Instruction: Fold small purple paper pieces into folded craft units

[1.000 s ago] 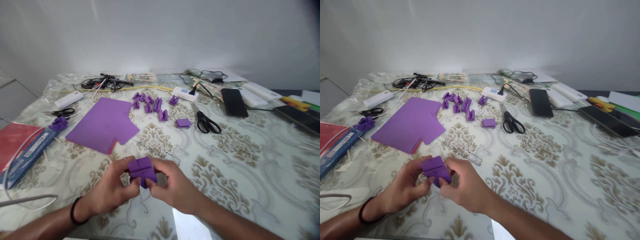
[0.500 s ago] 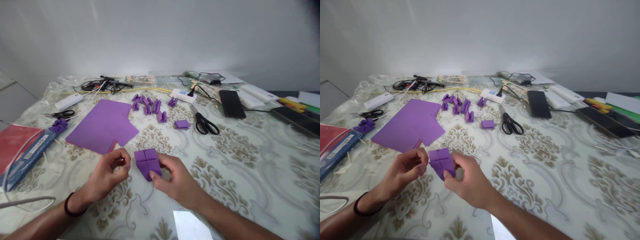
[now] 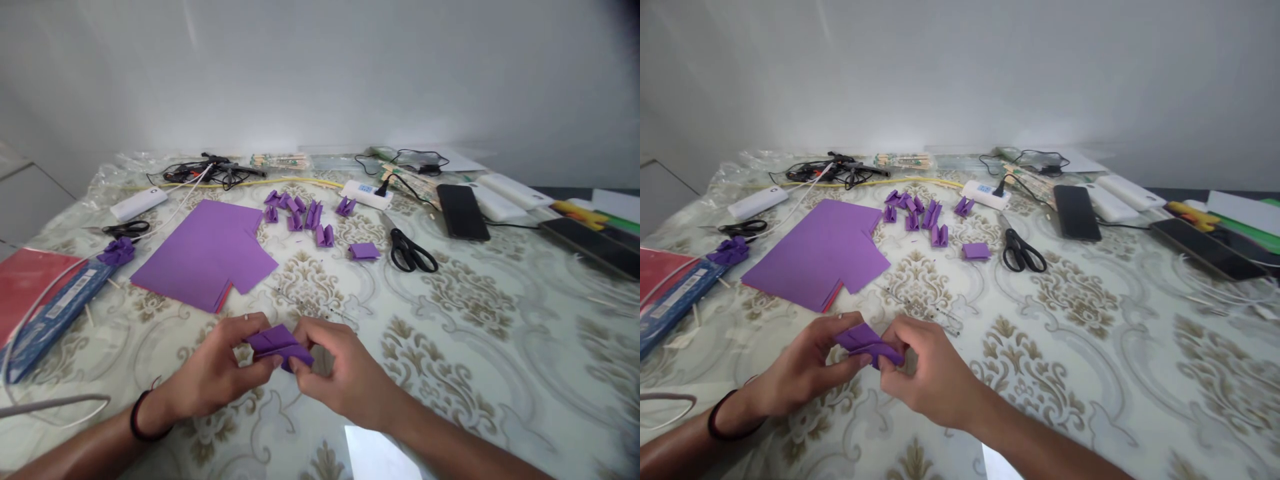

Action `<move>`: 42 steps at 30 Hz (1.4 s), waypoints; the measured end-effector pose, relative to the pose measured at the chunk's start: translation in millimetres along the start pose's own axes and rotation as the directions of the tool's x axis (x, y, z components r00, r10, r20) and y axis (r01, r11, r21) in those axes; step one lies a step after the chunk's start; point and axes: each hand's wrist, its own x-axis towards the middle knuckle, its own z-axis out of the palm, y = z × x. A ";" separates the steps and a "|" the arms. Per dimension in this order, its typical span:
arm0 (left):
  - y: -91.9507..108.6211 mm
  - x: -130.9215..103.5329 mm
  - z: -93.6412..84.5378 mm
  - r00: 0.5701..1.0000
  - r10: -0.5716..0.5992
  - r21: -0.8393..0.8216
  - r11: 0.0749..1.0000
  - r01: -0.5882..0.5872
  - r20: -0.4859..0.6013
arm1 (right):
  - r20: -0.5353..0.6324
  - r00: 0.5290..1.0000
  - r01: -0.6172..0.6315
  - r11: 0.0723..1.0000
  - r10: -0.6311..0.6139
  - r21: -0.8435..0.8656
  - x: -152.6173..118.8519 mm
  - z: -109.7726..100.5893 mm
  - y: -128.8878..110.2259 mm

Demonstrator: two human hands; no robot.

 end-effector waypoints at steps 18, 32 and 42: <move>-2.2 3.4 -3.5 0.989 -0.118 0.029 0.992 0.122 -0.092 | -0.117 0.990 -0.070 0.997 0.074 0.038 3.2 -7.8 3.1; 1.4 3.2 4.6 0.987 -0.163 0.009 0.987 0.163 0.007 | -0.026 0.996 -0.081 0.994 0.083 0.071 2.2 -0.3 3.2; 6.1 -1.4 4.1 0.996 -0.087 0.047 0.995 0.086 0.019 | -0.028 0.998 -0.049 0.997 0.051 0.062 0.6 -0.7 1.0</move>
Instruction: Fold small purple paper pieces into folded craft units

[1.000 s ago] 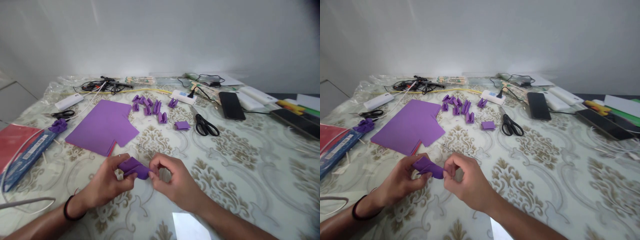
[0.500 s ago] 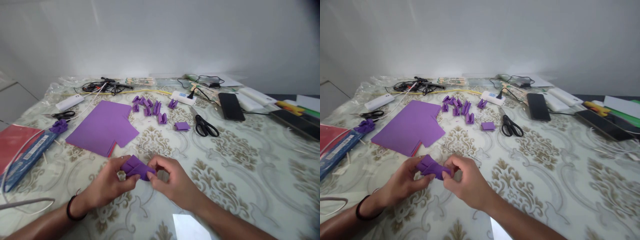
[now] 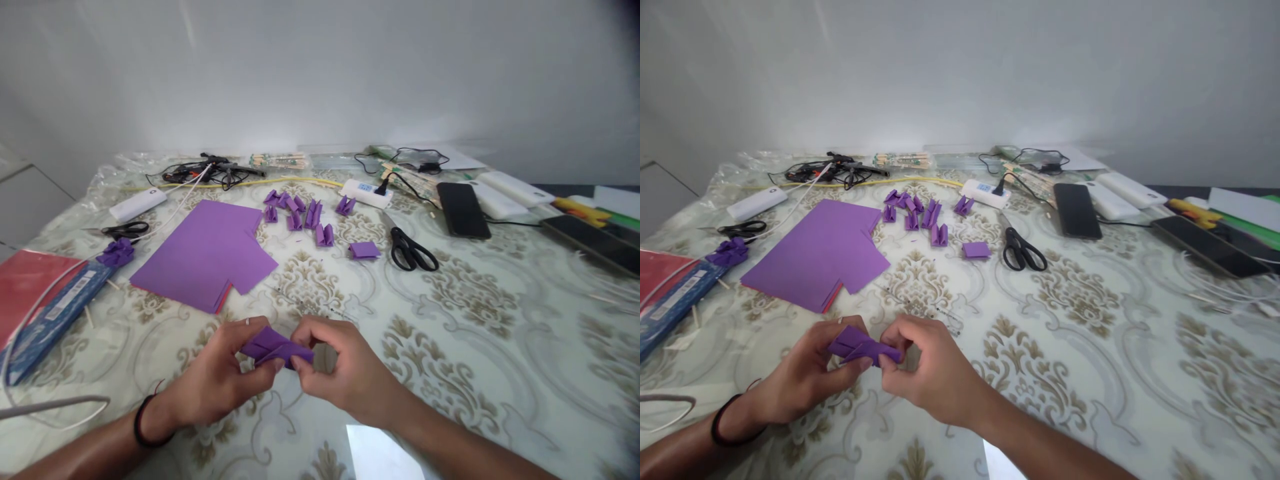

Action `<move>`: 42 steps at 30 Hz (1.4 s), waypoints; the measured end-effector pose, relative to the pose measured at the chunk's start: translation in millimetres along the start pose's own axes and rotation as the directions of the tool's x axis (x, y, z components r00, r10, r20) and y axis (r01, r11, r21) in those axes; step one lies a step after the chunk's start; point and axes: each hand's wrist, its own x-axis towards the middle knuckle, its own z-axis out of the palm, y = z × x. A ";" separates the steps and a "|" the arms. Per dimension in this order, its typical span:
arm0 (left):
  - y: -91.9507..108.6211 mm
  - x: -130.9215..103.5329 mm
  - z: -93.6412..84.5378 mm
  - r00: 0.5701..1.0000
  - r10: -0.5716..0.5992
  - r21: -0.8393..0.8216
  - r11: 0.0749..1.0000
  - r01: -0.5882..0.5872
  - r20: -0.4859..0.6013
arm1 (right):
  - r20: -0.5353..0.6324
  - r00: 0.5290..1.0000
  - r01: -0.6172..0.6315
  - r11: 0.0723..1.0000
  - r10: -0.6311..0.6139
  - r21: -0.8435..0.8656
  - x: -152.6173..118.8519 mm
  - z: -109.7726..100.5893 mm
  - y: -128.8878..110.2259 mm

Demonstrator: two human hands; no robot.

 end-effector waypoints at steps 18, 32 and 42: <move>-4.2 1.8 -7.7 0.997 -0.031 -0.205 0.979 0.016 -0.073 | -0.075 0.991 -0.093 0.980 0.108 0.177 3.5 -13.6 2.1; -2.8 2.2 -1.1 0.999 -0.025 0.002 1.000 0.025 -0.046 | 0.092 0.992 -0.093 0.989 0.083 0.115 2.8 -4.3 -1.0; -1.8 2.4 -0.4 1.000 0.008 -0.028 1.000 -0.008 0.008 | 0.111 0.992 -0.075 0.994 0.066 0.074 1.5 -1.3 1.6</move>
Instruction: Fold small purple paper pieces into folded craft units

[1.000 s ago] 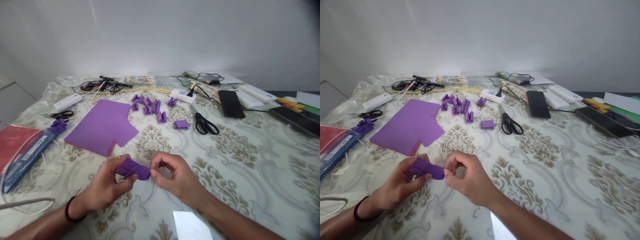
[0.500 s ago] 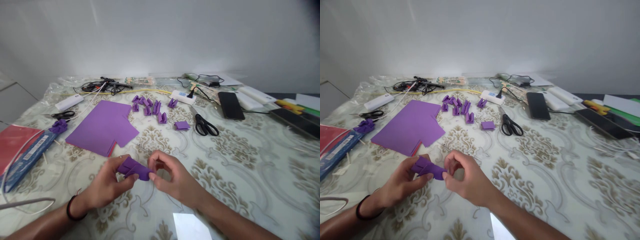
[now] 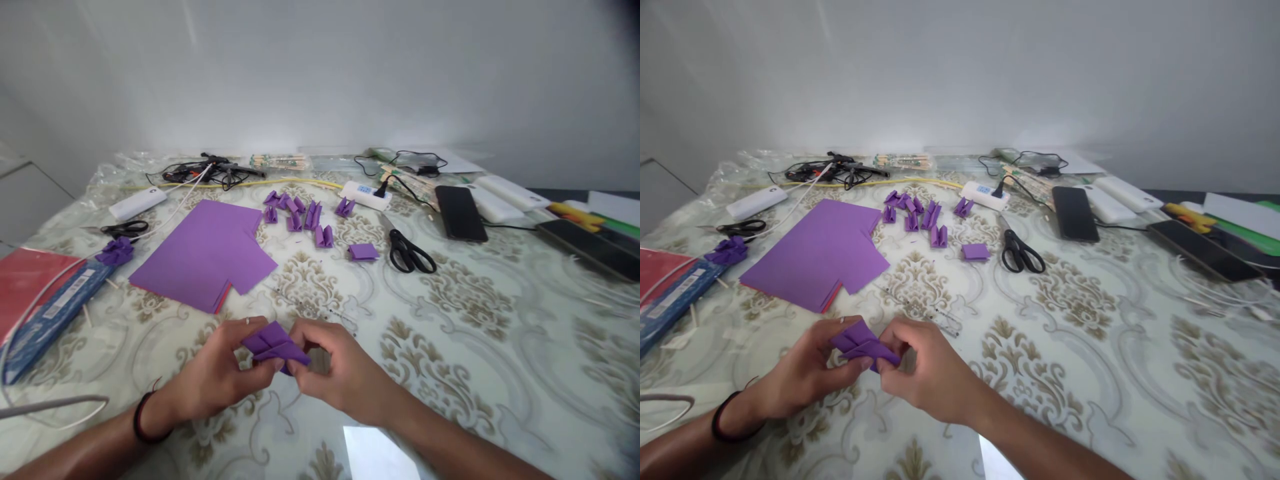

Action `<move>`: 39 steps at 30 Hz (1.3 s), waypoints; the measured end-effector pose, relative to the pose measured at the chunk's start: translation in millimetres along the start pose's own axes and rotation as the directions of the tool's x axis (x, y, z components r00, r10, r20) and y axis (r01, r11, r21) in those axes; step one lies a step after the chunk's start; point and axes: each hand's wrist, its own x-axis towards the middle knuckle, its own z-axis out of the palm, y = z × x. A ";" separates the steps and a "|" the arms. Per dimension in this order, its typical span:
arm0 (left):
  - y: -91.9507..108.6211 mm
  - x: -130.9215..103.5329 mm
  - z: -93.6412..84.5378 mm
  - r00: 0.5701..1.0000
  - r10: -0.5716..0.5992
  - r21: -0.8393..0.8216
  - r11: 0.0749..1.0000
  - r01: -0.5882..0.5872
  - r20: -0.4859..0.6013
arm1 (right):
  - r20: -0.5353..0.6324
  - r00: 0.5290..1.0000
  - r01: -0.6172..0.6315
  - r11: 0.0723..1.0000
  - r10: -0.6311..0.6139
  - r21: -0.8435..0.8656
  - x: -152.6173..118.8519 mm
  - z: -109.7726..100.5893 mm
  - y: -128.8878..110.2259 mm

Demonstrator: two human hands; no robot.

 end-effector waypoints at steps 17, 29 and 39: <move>-2.2 5.4 -1.2 0.995 -0.095 -0.306 0.947 0.101 0.032 | -0.045 0.999 0.003 0.998 0.000 0.056 -0.3 -2.8 -1.4; -10.3 6.0 -6.1 0.992 -0.116 -0.428 0.900 0.086 -0.045 | -0.116 0.989 -0.077 0.990 0.091 0.122 -0.2 -4.0 0.5; -10.1 4.7 -7.2 0.995 0.019 -0.353 0.934 -0.054 -0.101 | -0.171 0.984 -0.025 0.997 0.039 0.080 -0.2 -6.5 -0.2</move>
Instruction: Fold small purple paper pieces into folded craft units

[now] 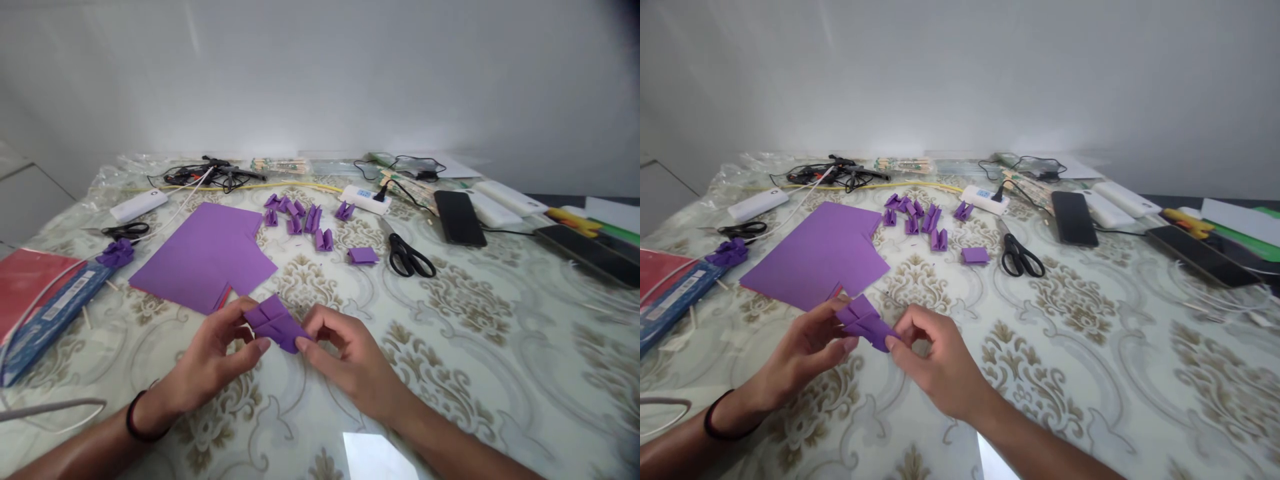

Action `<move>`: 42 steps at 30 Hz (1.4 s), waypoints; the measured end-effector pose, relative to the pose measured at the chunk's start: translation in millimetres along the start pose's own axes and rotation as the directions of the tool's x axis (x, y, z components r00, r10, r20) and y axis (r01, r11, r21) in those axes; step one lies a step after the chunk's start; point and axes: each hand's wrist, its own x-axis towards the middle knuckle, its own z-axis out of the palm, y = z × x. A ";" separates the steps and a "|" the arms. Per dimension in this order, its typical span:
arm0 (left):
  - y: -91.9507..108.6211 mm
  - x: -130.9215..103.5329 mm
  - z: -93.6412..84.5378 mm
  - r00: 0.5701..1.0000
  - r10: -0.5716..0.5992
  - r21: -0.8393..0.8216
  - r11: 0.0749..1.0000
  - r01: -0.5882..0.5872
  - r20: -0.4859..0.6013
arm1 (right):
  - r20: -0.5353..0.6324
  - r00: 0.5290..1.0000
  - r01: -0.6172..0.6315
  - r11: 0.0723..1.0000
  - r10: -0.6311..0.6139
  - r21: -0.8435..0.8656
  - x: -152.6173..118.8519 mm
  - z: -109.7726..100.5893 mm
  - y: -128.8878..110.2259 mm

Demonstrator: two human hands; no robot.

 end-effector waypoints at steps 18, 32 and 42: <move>4.7 0.7 2.5 0.934 0.353 0.509 0.814 -0.280 -0.049 | 0.048 0.987 0.161 0.968 -0.154 -0.191 -2.3 4.2 -1.7; 9.4 -4.8 1.5 0.964 0.243 0.397 0.878 -0.267 0.111 | 0.173 0.959 0.229 0.973 -0.223 -0.013 -1.2 -2.6 -5.3; 10.1 -3.7 1.2 0.940 0.316 0.431 0.835 -0.341 0.131 | 0.309 0.949 -0.167 0.926 0.058 0.338 2.6 -3.0 2.4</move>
